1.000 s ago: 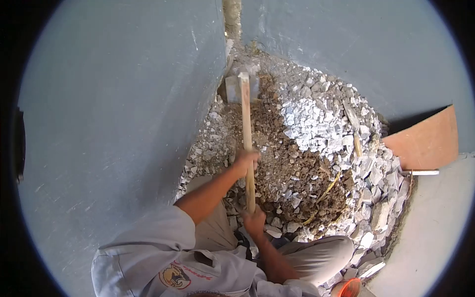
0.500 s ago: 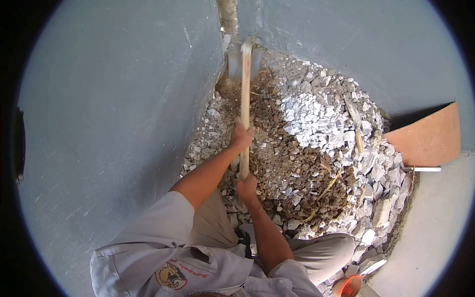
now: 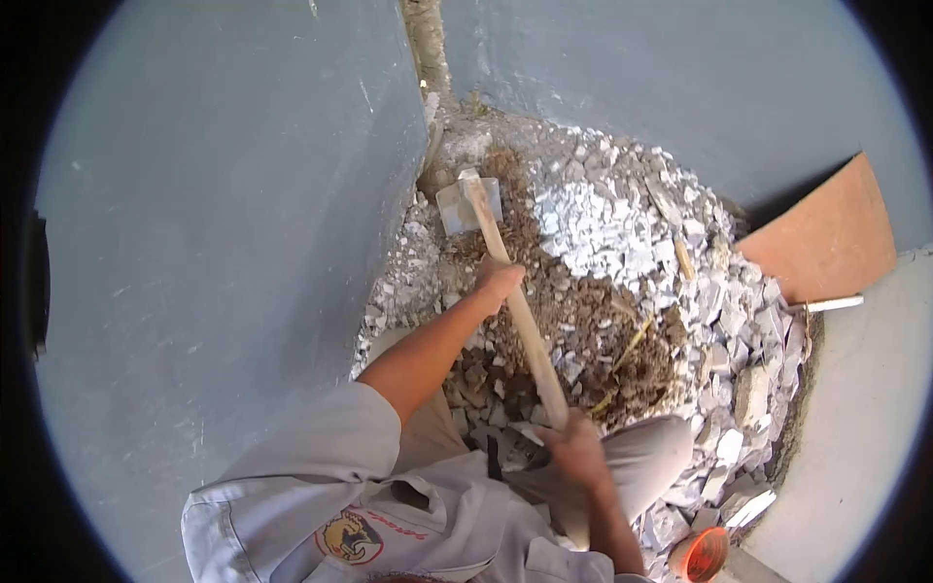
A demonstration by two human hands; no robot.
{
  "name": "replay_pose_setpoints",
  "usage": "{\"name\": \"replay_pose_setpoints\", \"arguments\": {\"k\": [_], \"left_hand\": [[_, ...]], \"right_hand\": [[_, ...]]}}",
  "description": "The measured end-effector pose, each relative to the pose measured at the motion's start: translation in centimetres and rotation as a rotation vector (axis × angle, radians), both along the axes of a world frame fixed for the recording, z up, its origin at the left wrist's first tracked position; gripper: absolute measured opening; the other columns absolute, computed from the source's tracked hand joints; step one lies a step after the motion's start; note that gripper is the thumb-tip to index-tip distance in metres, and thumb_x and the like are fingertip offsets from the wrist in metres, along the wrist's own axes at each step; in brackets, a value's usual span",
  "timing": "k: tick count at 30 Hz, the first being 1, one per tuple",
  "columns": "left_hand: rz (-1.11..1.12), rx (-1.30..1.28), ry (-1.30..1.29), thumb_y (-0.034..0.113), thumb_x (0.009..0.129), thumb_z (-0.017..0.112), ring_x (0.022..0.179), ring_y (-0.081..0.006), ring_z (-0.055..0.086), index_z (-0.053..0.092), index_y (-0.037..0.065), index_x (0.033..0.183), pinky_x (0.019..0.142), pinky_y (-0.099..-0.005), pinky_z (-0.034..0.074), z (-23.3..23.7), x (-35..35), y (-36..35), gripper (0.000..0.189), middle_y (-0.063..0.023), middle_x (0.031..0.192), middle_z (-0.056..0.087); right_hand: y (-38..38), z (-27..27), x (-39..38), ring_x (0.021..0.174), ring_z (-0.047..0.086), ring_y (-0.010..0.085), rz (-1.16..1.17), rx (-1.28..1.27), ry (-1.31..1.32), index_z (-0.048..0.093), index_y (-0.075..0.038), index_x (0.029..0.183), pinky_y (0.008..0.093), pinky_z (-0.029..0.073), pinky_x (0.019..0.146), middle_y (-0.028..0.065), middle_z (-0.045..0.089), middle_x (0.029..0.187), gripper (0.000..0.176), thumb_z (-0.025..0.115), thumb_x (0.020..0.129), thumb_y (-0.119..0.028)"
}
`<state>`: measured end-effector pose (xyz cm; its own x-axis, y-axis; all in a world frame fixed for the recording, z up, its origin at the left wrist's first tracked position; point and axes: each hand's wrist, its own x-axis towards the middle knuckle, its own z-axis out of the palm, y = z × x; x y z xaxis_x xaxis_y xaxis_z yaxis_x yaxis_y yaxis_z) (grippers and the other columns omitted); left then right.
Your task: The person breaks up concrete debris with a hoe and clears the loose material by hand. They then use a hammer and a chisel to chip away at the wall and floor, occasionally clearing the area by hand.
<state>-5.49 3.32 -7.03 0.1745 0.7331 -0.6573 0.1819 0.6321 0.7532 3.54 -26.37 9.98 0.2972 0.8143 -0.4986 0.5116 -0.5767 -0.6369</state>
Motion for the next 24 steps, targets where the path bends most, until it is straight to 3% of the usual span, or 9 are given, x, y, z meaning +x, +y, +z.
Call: {"name": "replay_pose_setpoints", "arguments": {"k": [3, 6, 8, 10, 11, 15, 17, 22, 24], "left_hand": [[0.076, -0.043, -0.136, 0.022, 0.083, 0.08, 0.075, -0.0286, 0.07, 0.063, -0.002, 0.104, 0.062, -0.0471, 0.06, 1.0, 1.2, -2.0, 0.036, -0.0135, 0.092, 0.068], [0.158, -0.069, -0.256, 0.027, 0.081, 0.083, 0.081, -0.0292, 0.07, 0.063, -0.002, 0.106, 0.062, -0.0451, 0.06, 7.4, 2.7, -2.6, 0.043, -0.016, 0.097, 0.068], [0.216, -0.194, -0.411, 0.017, 0.088, 0.075, 0.082, -0.0261, 0.068, 0.057, -0.002, 0.106, 0.065, -0.0387, 0.061, 6.7, 4.4, -2.5, 0.031, -0.0158, 0.095, 0.063], [0.414, -0.375, -0.631, 0.01, 0.092, 0.068, 0.079, -0.0244, 0.065, 0.053, -0.002, 0.104, 0.067, -0.0359, 0.062, 6.2, 6.9, -3.9, 0.022, -0.0144, 0.092, 0.06], [0.392, -0.451, -0.603, 0.001, 0.094, 0.059, 0.073, -0.0218, 0.061, 0.048, -0.001, 0.101, 0.067, -0.0314, 0.062, 11.8, 7.1, -6.7, 0.013, -0.0119, 0.086, 0.056], [0.025, -0.397, -0.856, 0.005, 0.089, 0.066, 0.08, -0.0243, 0.066, 0.055, 0.002, 0.09, 0.076, -0.033, 0.061, 14.6, 10.8, -13.7, 0.012, -0.0142, 0.086, 0.063], [0.11, -0.516, -0.941, 0.002, 0.086, 0.067, 0.084, -0.0242, 0.067, 0.056, 0.001, 0.088, 0.079, -0.0332, 0.06, 17.4, 10.6, -16.1, 0.011, -0.0129, 0.086, 0.063], [-0.04, -0.313, -0.965, 0.0, 0.087, 0.064, 0.078, -0.0214, 0.064, 0.056, 0.001, 0.088, 0.077, -0.0308, 0.06, 17.5, 9.3, -11.4, 0.008, -0.0121, 0.084, 0.062], [0.051, -0.252, -1.005, -0.001, 0.084, 0.068, 0.07, -0.0198, 0.06, 0.053, -0.001, 0.094, 0.069, -0.0294, 0.059, 17.4, 7.3, -7.6, 0.019, -0.0114, 0.084, 0.061]], "right_hand": [[-1.8, 4.9, 1.5, 0.074, 0.066, 0.0324, -0.041, -0.084, 0.044, 0.061, 0.007, 0.105, 0.0428, 0.053, 0.071, 0.0204, 0.065, 0.079, 0.037, 0.079, 0.082, -0.017], [-5.2, 7.6, 6.3, 0.055, 0.059, 0.0213, -0.012, -0.04, 0.025, 0.061, 0.006, 0.111, 0.0384, 0.049, 0.055, 0.0063, 0.063, 0.069, 0.037, 0.076, 0.084, -0.014], [-8.7, 10.4, 9.3, 0.054, 0.053, 0.0184, 0.054, 0.314, -0.303, 0.063, 0.004, 0.099, 0.0376, 0.044, 0.052, 0.0059, 0.056, 0.062, 0.029, 0.077, 0.078, -0.009], [-9.2, 17.7, 10.7, 0.055, 0.058, 0.0263, -0.072, -0.085, -0.47, 0.064, 0.002, 0.085, 0.0387, 0.046, 0.056, 0.0152, 0.06, 0.062, 0.025, 0.081, 0.071, -0.01], [-11.0, 18.2, 12.5, 0.056, 0.058, 0.0262, -0.08, -0.067, -0.525, 0.063, 0.001, 0.082, 0.039, 0.046, 0.056, 0.0154, 0.06, 0.063, 0.023, 0.08, 0.069, -0.007], [-18.7, 17.0, 20.2, 0.056, 0.051, 0.0254, -0.238, 0.094, -0.902, 0.057, 0.0, 0.072, 0.0399, 0.044, 0.056, 0.0173, 0.056, 0.062, 0.022, 0.077, 0.065, -0.001], [-22.0, 16.3, 23.3, 0.055, 0.046, 0.024, -0.256, 0.101, -1.088, 0.053, 0.001, 0.071, 0.041, 0.044, 0.056, 0.0206, 0.056, 0.064, 0.025, 0.077, 0.065, -0.001], [-17.9, 16.6, 19.7, 0.058, 0.053, 0.0243, -0.261, 0.112, -0.885, 0.058, 0.0, 0.075, 0.0398, 0.046, 0.059, 0.0146, 0.058, 0.064, 0.024, 0.08, 0.063, -0.001], [-14.0, 17.0, 15.7, 0.062, 0.053, 0.0156, -0.266, 0.134, -0.473, 0.06, 0.001, 0.082, 0.0344, 0.046, 0.058, 0.0065, 0.061, 0.068, 0.023, 0.077, 0.066, 0.004]]}}
